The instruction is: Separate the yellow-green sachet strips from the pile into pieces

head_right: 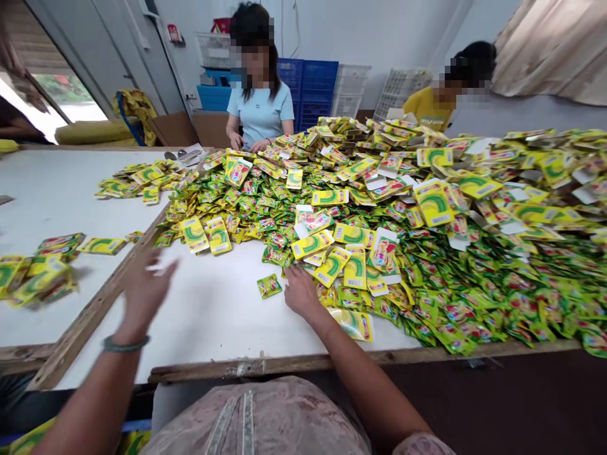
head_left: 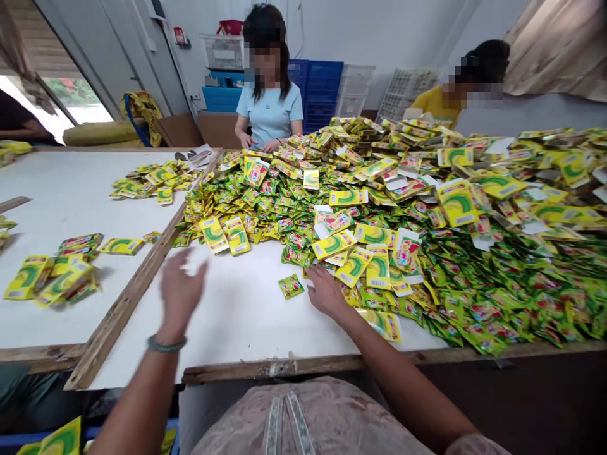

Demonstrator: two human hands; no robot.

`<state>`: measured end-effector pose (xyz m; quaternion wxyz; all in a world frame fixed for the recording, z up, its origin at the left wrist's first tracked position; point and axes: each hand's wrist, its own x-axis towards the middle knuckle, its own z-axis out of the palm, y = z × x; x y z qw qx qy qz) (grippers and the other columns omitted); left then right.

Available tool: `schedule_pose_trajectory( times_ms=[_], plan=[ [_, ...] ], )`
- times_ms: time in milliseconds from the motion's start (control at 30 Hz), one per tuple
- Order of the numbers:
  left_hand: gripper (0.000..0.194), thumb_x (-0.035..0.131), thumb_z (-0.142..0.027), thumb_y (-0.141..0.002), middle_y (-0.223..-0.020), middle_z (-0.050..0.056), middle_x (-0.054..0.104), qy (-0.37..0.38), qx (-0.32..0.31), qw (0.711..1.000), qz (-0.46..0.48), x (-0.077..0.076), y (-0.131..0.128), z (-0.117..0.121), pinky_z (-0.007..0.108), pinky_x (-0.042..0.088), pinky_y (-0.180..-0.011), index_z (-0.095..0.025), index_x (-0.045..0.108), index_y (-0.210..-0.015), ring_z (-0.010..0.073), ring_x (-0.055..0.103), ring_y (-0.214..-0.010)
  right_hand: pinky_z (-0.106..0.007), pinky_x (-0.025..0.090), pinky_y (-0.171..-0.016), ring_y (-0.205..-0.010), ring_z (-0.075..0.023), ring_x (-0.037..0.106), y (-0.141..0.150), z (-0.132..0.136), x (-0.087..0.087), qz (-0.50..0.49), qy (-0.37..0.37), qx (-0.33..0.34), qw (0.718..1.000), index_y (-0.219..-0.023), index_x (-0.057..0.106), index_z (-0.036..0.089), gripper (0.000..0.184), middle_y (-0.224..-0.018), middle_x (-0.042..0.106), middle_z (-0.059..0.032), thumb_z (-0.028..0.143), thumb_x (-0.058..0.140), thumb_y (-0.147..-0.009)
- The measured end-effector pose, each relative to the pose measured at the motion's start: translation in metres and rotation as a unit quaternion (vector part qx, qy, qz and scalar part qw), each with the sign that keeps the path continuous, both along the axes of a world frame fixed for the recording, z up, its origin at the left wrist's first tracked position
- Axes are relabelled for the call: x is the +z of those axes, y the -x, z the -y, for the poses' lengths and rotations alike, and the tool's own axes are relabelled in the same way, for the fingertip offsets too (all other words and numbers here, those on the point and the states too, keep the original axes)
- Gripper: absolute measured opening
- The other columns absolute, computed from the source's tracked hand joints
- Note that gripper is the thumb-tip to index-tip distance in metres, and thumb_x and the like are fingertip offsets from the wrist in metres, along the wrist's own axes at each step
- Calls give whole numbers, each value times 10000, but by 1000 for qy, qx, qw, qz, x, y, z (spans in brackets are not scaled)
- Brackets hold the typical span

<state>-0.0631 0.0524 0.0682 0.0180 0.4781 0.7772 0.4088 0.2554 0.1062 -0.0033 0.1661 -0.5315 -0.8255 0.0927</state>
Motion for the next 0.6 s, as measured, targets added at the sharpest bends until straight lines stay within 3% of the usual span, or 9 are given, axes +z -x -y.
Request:
schedule_pose_trajectory(
  times_ms=[67, 100, 167, 267, 367, 400, 467, 533, 600],
  plan=[
    [297, 544, -343, -785, -985, 83, 617, 124, -129, 984, -4, -17, -56, -13, 329, 458, -723, -160, 591, -1014, 209, 583, -823, -358, 362, -971, -1156, -245, 478, 10, 1, -3, 52, -15, 46, 997, -1233, 511, 118, 479, -1262, 539, -135, 56, 430, -765],
    [274, 531, -331, -798, -963, 88, 612, 147, -175, 973, -26, -26, -81, -19, 325, 447, -754, -159, 602, -1000, 213, 576, -852, -353, 373, -951, -1120, -237, 503, 14, 3, -3, 69, -24, 58, 996, -1222, 521, 129, 472, -1227, 563, -131, 40, 407, -772],
    [300, 587, -353, -759, -965, 122, 588, 185, -220, 955, -77, -42, -120, -27, 336, 425, -796, -139, 614, -967, 252, 547, -935, -352, 393, -909, -1042, -232, 541, 17, 7, -2, 84, -35, 67, 994, -1180, 550, 138, 437, -1133, 610, -131, 36, 380, -790],
    [329, 692, -341, -652, -969, 151, 570, 225, -254, 935, -105, -57, -143, -31, 333, 405, -782, -115, 610, -876, 288, 517, -973, -369, 408, -883, -983, -240, 558, 11, 10, 0, 18, -33, 49, 998, -1086, 601, 138, 366, -1000, 647, -129, 65, 397, -791],
    [230, 659, -304, -677, -839, 89, 595, 227, -255, 940, -27, -63, -139, -29, 293, 397, -679, -146, 571, -818, 228, 550, -822, -367, 454, -818, -881, -220, 592, 2, 12, 2, -216, 40, -27, 975, -1018, 605, 162, 279, -929, 658, -97, 136, 450, -788],
    [202, 639, -300, -693, -777, 55, 596, 220, -251, 942, 19, -64, -136, -28, 277, 390, -635, -161, 555, -813, 200, 550, -749, -360, 473, -776, -823, -207, 604, 1, 13, 3, -316, 92, -55, 943, -999, 596, 171, 241, -891, 661, -79, 180, 481, -787],
    [200, 630, -292, -693, -696, 2, 586, 198, -254, 938, 130, -65, -129, -26, 250, 378, -570, -181, 529, -825, 156, 534, -637, -334, 497, -698, -715, -176, 611, 2, 16, 6, -497, 206, -89, 838, -949, 578, 187, 209, -800, 651, -34, 268, 565, -757],
    [264, 656, -284, -660, -714, -13, 598, 179, -279, 908, 256, -66, -125, -24, 236, 395, -544, -183, 514, -859, 137, 540, -610, -308, 503, -679, -685, -149, 612, 6, 20, 9, -615, 289, -93, 728, -894, 573, 192, 248, -770, 638, -4, 300, 657, -687],
    [325, 676, -273, -636, -748, -8, 609, 175, -299, 863, 367, -67, -123, -20, 231, 419, -525, -176, 499, -890, 128, 552, -600, -285, 503, -689, -693, -129, 612, 12, 24, 12, -674, 328, -94, 655, -853, 579, 192, 290, -789, 638, 6, 282, 721, -617]
  ],
)
